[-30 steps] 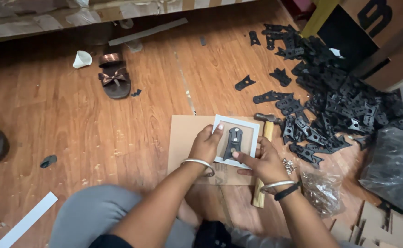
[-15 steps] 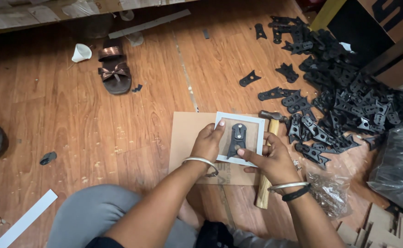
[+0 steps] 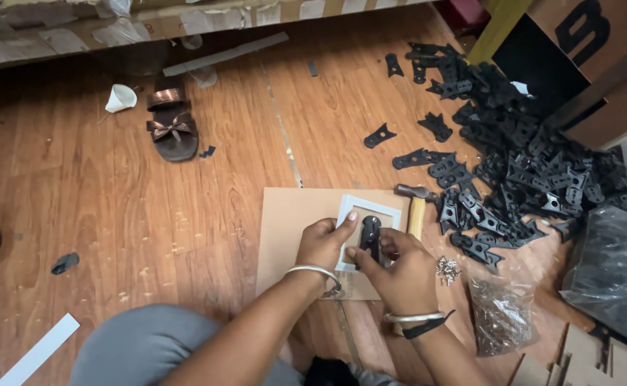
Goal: The person sits on the floor and hammers small nails through black metal hanger brackets into a cardboard sheet, working on one bracket at a time. They then place a white picture frame over an attached bracket and continue hammering nails into more brackets.
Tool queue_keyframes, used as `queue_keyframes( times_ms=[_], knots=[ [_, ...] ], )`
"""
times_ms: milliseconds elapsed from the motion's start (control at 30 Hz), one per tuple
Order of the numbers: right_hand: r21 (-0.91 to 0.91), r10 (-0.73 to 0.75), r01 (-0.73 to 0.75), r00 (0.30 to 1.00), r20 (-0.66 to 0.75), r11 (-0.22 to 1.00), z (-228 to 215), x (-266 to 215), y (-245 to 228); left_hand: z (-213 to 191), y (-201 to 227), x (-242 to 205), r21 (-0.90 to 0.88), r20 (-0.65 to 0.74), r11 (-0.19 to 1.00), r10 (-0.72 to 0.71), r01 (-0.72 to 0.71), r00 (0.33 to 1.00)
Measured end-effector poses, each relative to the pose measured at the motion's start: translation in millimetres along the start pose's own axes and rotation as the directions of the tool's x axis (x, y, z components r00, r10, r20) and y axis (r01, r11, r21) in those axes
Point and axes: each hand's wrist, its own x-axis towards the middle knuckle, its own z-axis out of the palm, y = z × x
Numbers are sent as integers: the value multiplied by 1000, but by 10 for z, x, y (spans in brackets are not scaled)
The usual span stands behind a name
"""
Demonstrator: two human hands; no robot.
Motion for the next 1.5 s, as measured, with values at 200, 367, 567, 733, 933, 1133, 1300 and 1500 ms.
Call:
queue_keyframes(
  times_ms=[200,367,567,733,933,1133,1300,1500],
  knots=[
    [42,18,-17,999,-38,999,-96,48,-60,6,84,-48,-199,101,976,-67,86,993],
    [253,-54,73,995,-83,965,-264,169,43,38,95,-41,-231,191,972,3,42,981],
    [771,295,-475,877,379,424,-248,375,525,47,171,-70,-273,241,960,3,65,970],
    [756,96,-607,791,604,243,-277,306,438,52,276,-113,-182,200,983,33,4,979],
    [694,216,-720,673,707,-26,-459,289,-88,69,250,-128,-252,189,966,-7,55,982],
    [807,83,-585,811,579,82,-28,231,953,-3,107,-41,-353,248,930,-13,103,969],
    [721,320,-438,896,306,537,-295,378,280,4,122,46,-225,10,967,122,-117,992],
    [325,135,-249,933,334,912,-128,155,645,-271,-312,499,303,-71,843,485,-444,872]
  ],
)
